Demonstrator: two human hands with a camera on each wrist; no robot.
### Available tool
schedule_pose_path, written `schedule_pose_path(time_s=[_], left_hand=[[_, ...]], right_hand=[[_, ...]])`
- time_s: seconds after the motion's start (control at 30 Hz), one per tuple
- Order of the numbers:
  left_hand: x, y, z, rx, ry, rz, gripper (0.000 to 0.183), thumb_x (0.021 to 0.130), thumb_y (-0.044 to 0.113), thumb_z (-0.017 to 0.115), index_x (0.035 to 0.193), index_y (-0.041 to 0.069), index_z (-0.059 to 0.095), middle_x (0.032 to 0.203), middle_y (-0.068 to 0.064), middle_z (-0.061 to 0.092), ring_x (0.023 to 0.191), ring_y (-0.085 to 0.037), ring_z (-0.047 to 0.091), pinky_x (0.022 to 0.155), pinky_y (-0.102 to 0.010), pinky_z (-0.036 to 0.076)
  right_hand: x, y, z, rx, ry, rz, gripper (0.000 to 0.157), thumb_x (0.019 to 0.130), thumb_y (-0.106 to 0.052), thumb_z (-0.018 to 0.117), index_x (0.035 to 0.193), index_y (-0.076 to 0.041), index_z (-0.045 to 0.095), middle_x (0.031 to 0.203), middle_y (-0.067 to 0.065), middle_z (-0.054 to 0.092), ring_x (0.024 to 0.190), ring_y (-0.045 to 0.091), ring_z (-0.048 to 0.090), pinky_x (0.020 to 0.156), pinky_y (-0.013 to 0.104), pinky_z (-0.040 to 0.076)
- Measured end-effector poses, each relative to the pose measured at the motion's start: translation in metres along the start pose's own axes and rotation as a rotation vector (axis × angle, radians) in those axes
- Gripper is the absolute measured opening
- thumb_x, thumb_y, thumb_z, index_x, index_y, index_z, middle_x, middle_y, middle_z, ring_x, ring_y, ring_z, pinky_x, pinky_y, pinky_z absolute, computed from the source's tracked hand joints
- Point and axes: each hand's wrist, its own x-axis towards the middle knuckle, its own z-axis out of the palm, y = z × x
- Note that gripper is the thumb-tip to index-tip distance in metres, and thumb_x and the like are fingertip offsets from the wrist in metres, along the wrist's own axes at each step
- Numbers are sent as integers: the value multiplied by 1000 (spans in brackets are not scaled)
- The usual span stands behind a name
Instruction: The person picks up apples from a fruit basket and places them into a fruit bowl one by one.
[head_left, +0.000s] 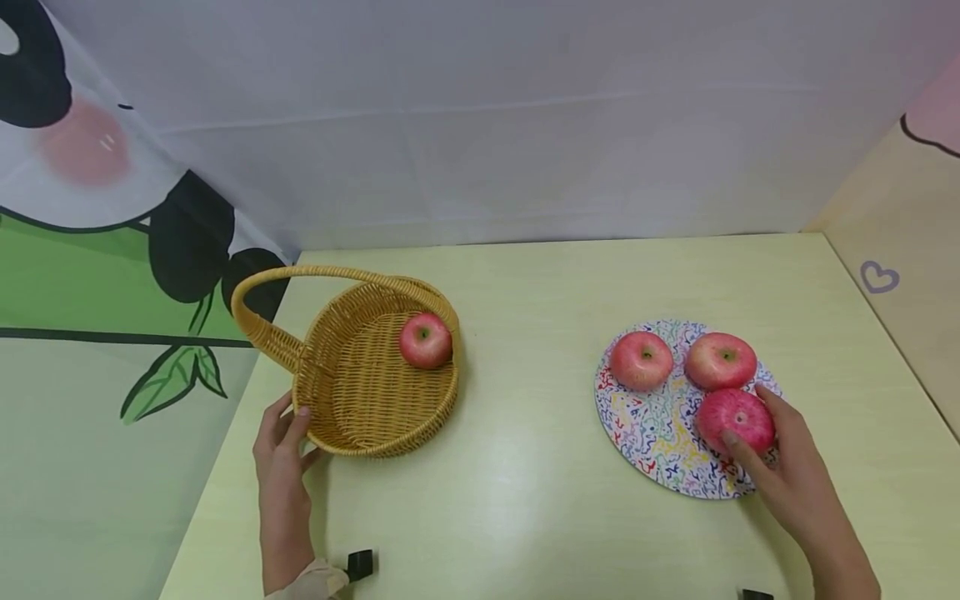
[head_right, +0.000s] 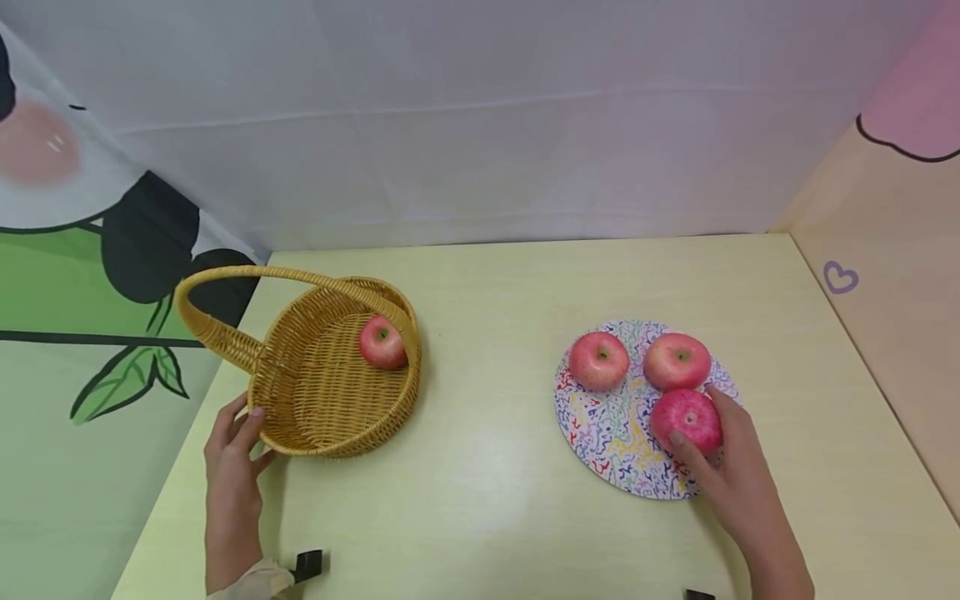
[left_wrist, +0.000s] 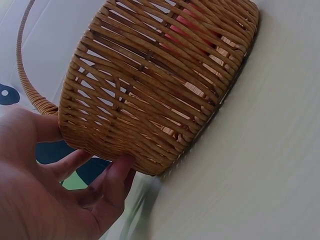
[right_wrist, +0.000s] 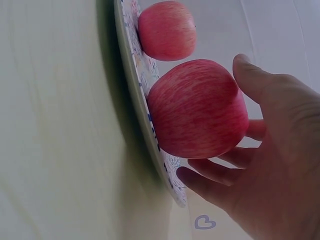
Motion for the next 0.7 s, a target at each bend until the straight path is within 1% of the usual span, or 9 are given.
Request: schedule_pose_path(time_s=[0.07,0.17,0.27,0.33,0.4,0.5,0.57,0.63,0.7], left_hand=[[0,0,0,-3,1,-1,51,109,44,50,158,34,42,160,-2,41,139,-18,43,79,-18,52],[0,1,1,-5,9,0,50,109,43,50,158,34,43,157,1,43,138,-16,44,79,-18,53],[-1,2,1,-9,16,5,49,109,42,51,157,34,44,151,5,47,135,-14,46,79,-18,53],[-1,2,1,-11,18,10,48,109,42,52,156,34,45,148,6,48,133,-14,47,80,-19,53],[-1,2,1,-10,15,14,48,109,42,52,156,34,45,148,6,48,133,-13,47,80,-19,53],[-2,1,1,-9,14,16,49,109,42,51,156,33,45,150,4,47,132,-13,47,80,-19,53],[-2,1,2,-11,15,15,49,109,42,52,156,33,45,150,4,48,132,-13,48,80,-19,53],[-2,2,2,-12,19,16,48,109,43,52,156,34,46,148,6,49,132,-12,48,80,-19,54],[-3,3,3,-14,21,21,48,108,43,53,155,34,47,147,6,50,131,-12,48,80,-19,54]], right_hand=[[1,-1,-1,-8,16,-20,81,102,-20,68,166,-6,20,158,35,33,138,59,36,96,-5,15],[2,-3,-2,-13,49,-46,80,101,-16,69,165,-6,22,157,35,34,137,55,39,96,-6,17],[3,-7,-2,2,115,-89,78,98,-8,71,164,-8,28,156,31,38,146,23,39,97,-6,23],[4,-9,-1,29,180,-137,77,94,0,72,161,-7,35,155,28,42,145,1,36,99,-5,27],[4,-11,-1,64,246,-197,77,89,7,74,158,-4,41,156,23,45,141,-12,33,104,-3,30],[6,-16,-2,110,314,-275,76,84,11,76,153,-1,48,158,14,47,145,-4,37,108,1,33],[6,-18,-3,132,327,-310,74,84,9,77,152,0,50,159,11,47,148,3,39,109,3,35],[8,-22,-3,153,336,-346,70,85,8,76,150,2,51,158,12,48,147,6,41,110,5,36],[9,-26,-2,170,338,-382,65,87,5,76,148,5,52,157,18,49,146,7,43,110,5,37]])
